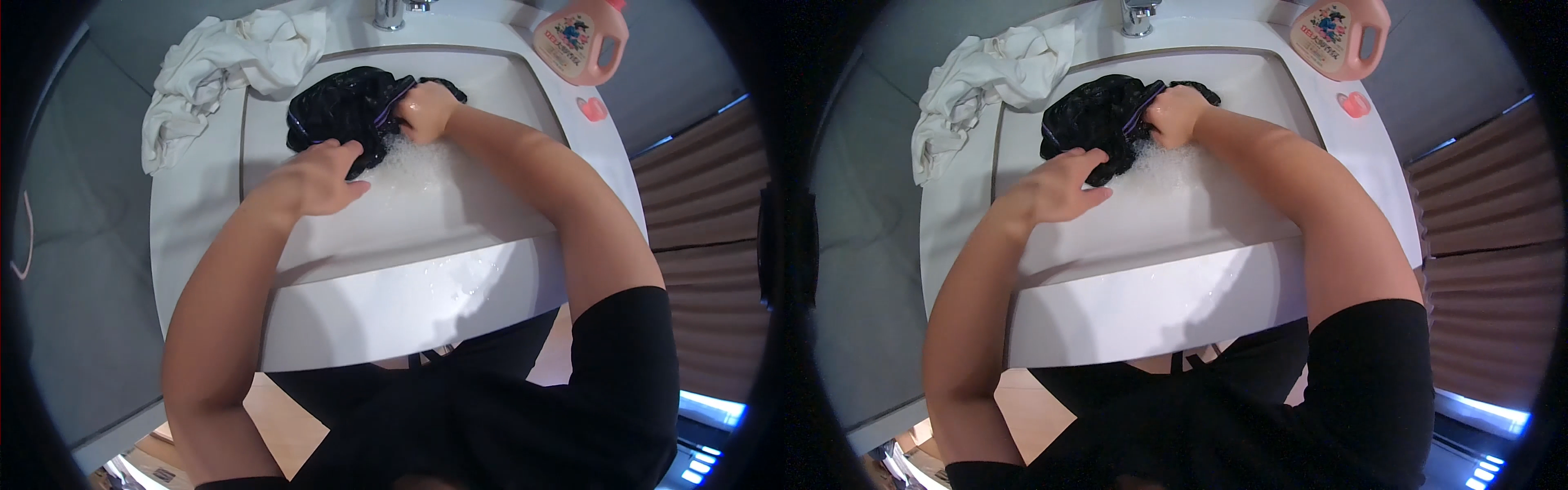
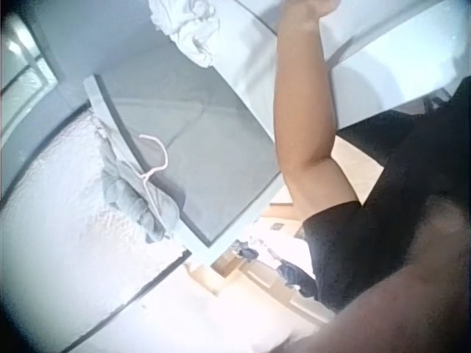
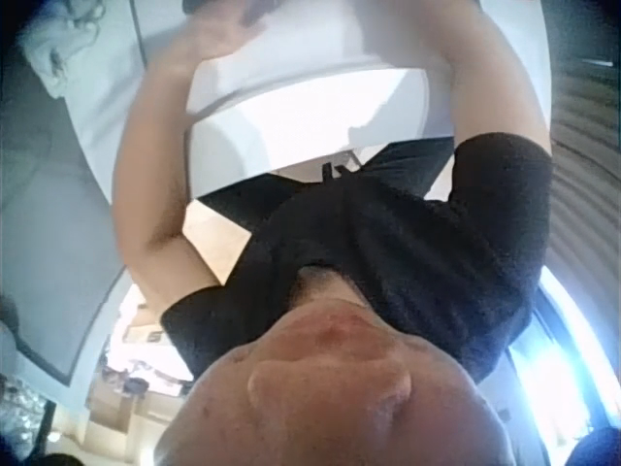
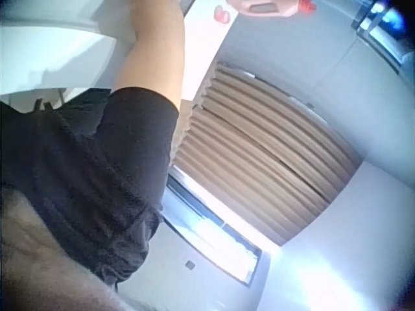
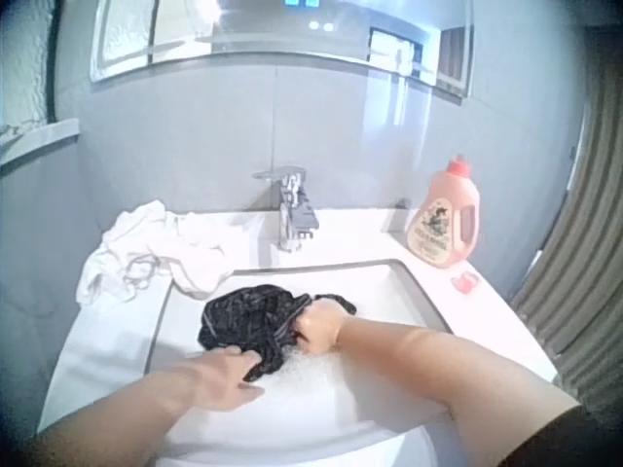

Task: The person washes a black garment by hand in a sink with water and detergent, scrubbing the fabric against itself and rinsing it under the tap.

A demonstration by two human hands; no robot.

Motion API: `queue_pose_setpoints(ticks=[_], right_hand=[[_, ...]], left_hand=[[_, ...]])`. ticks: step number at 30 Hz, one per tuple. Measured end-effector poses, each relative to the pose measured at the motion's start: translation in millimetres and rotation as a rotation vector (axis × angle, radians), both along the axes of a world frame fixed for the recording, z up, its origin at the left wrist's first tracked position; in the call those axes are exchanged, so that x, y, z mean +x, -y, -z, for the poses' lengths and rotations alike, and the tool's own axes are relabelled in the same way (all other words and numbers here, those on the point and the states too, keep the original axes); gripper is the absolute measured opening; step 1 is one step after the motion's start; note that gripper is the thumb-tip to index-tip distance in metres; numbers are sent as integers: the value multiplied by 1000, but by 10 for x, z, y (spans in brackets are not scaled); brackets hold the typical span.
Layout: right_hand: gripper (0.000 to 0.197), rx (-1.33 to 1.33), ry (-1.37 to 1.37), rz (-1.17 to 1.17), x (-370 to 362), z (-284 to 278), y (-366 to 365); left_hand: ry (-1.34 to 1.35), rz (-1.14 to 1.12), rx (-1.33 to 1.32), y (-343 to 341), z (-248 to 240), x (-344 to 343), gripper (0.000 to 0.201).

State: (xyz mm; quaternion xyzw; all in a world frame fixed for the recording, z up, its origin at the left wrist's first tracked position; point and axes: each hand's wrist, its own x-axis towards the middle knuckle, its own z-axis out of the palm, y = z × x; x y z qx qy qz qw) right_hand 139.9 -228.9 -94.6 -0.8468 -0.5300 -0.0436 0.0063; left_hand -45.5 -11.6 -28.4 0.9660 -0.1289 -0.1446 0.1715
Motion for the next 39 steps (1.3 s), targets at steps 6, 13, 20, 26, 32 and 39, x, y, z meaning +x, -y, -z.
queue_pose_setpoints(ticks=[6, 13, 20, 26, 32, 39], right_hand=[[30, -376, -359, 216, -82, -494, -7], [34, -469, -432, 327, 175, -498, 295], [38, -256, -437, 271, 182, -30, -128], [37, 348, -930, 774, -112, 20, -382], [16, 34, -1086, 765, -38, -452, -309], [24, -347, -671, 192, -292, -1284, -726]], left_hand=[[-88, 18, -9, -83, -135, 72, 58], [-202, -27, 99, 61, -257, 26, 62], [-239, -109, 134, 257, -308, -61, 54], [-164, -133, 130, 290, -227, -106, 61], [-214, -28, 57, 56, -163, 19, 66], [-277, 143, 75, 136, -202, -35, 78]])
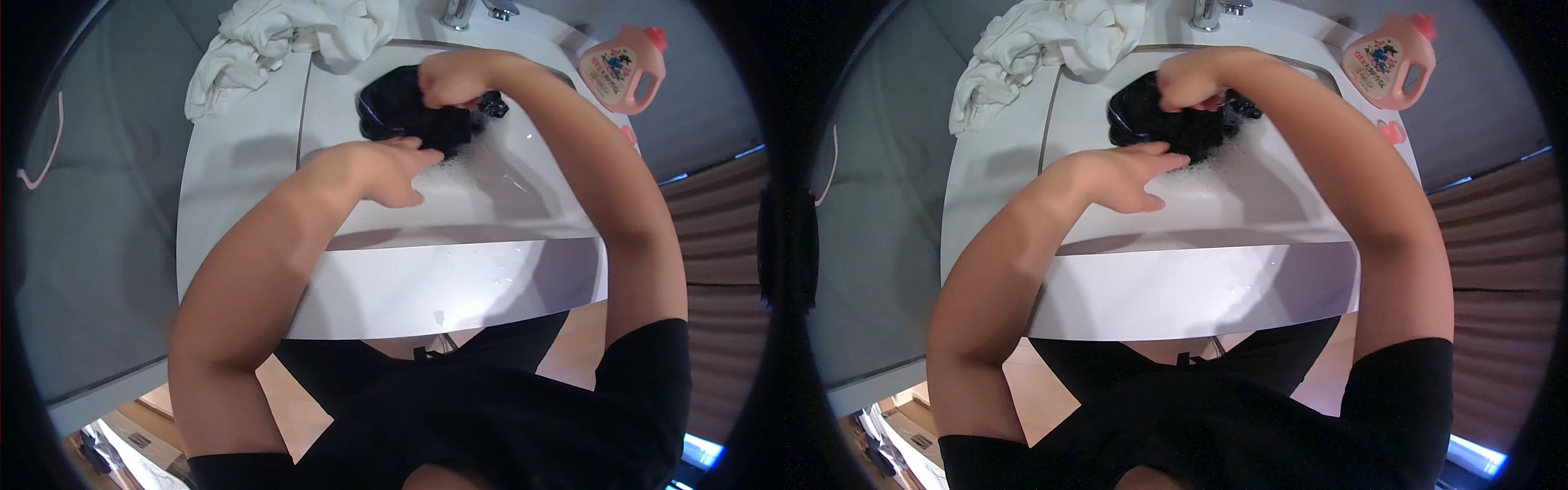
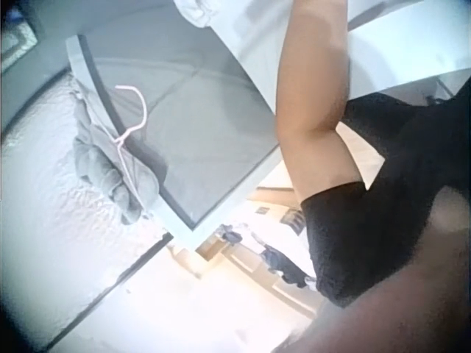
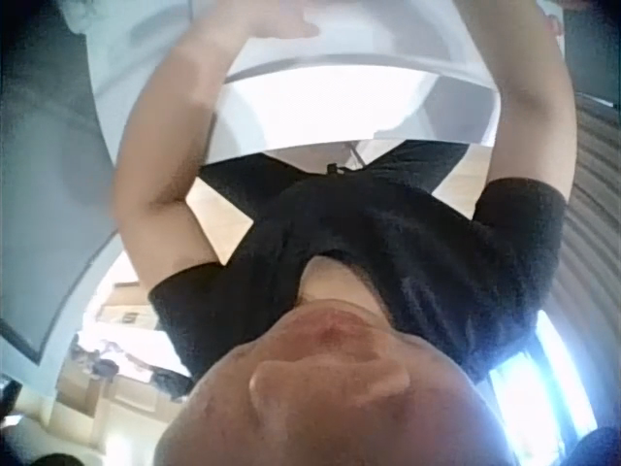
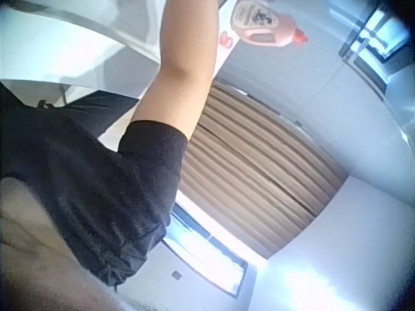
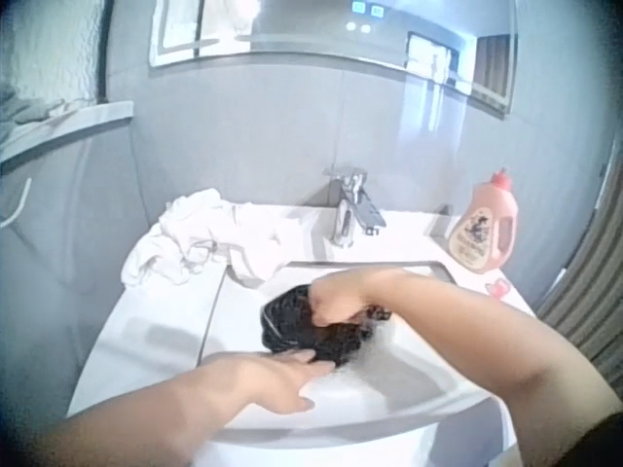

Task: The person washes a black garment by hand in a sink with water and detergent, scrubbing the fabric against itself and rinsing it under the tap.

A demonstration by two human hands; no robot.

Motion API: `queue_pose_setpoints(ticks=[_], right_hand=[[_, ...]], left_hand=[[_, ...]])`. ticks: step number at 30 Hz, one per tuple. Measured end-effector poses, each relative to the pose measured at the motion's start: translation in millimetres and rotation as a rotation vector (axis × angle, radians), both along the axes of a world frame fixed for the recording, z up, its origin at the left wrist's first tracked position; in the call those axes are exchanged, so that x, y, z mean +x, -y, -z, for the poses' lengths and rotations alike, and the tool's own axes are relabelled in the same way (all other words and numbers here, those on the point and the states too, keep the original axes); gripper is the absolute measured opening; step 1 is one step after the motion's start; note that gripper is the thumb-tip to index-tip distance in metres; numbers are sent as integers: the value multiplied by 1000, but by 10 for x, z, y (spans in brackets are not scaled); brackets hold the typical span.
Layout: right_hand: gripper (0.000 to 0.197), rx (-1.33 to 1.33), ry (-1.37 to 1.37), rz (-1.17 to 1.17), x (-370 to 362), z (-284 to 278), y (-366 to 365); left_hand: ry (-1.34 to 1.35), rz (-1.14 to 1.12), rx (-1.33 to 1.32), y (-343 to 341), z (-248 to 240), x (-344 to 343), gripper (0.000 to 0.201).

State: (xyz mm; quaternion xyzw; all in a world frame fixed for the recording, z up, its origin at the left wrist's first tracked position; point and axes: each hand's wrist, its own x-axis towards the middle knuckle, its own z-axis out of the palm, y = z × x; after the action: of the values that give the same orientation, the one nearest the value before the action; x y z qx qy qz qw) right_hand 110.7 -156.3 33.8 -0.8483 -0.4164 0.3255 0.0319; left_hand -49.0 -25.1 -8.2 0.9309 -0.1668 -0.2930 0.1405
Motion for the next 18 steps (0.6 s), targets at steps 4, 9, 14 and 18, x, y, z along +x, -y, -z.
queue_pose_setpoints(ticks=[4, 9, 14, 18], right_hand=[[28, -111, 64, 2, -160, 396, -473], [36, -108, 75, 88, 354, 1094, -332], [34, 447, 394, 97, 69, 1197, 91], [34, 349, 439, 87, 78, 1094, 92]], left_hand=[[-26, 146, -207, -86, 13, -77, 66], [-45, 36, -35, 66, -122, -25, 61], [16, 17, -26, -45, -5, -48, 59], [79, 26, -65, -101, 53, 61, 59]])
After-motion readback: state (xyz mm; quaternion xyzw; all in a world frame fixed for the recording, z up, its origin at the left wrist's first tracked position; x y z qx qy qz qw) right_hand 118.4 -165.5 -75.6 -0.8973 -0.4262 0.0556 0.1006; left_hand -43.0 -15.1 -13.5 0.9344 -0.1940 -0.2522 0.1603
